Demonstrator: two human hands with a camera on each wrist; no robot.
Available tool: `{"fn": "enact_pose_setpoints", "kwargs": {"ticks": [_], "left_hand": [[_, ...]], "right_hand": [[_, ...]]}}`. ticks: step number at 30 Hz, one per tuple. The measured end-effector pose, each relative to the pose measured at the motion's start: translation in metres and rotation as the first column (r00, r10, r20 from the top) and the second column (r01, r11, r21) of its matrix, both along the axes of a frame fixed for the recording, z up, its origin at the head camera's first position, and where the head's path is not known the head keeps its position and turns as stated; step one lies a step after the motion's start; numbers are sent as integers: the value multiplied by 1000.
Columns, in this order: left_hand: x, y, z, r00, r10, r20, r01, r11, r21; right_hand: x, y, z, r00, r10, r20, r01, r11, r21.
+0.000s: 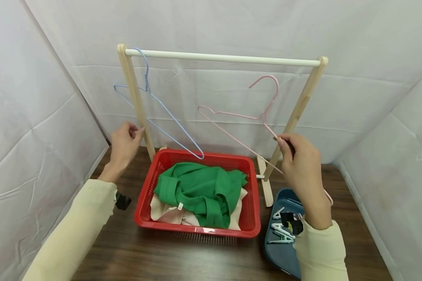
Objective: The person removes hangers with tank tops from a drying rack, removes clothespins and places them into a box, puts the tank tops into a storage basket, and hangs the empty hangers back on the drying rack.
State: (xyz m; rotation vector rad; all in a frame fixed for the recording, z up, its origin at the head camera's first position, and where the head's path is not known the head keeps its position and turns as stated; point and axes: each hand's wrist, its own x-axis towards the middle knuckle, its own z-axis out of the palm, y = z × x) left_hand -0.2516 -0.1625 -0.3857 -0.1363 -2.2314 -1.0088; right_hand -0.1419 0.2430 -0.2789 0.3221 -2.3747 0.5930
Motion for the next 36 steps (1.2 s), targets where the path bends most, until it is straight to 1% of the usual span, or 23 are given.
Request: {"fn": "enact_pose_setpoints", "kwargs": {"ticks": [4, 8, 15, 17, 21, 26, 29, 33, 36], "left_hand": [[-3, 2, -3, 1000, 2, 23, -3, 1000, 25], [-5, 3, -5, 999, 2, 32, -2, 1000, 7], [-5, 2, -2, 997, 10, 75, -10, 1000, -6], [-5, 2, -2, 998, 16, 67, -14, 1000, -19], [-6, 3, -5, 1000, 5, 25, -4, 999, -42], [-5, 3, -7, 1000, -17, -11, 17, 999, -47], [-4, 3, -7, 999, -21, -28, 19, 999, -43], [-5, 3, -7, 1000, -16, -25, 16, 999, -32], [-6, 2, -7, 1000, -4, -18, 4, 1000, -28]], "right_hand": [[-7, -6, 10, 1000, 12, 21, -11, 1000, -14], [-12, -12, 19, 999, 7, 43, -6, 999, -38], [-24, -24, 32, 999, 10, 45, -8, 999, -33], [-28, -28, 35, 999, 13, 49, -11, 999, -34], [-35, -33, 41, 999, 13, 48, -11, 999, -49], [-42, -37, 46, 998, 15, 60, -12, 998, -60], [-45, -38, 48, 999, 11, 51, -8, 998, -60], [-50, -41, 50, 999, 9, 48, -6, 998, -58], [-54, -44, 51, 998, 11, 61, -8, 998, -58]]}}
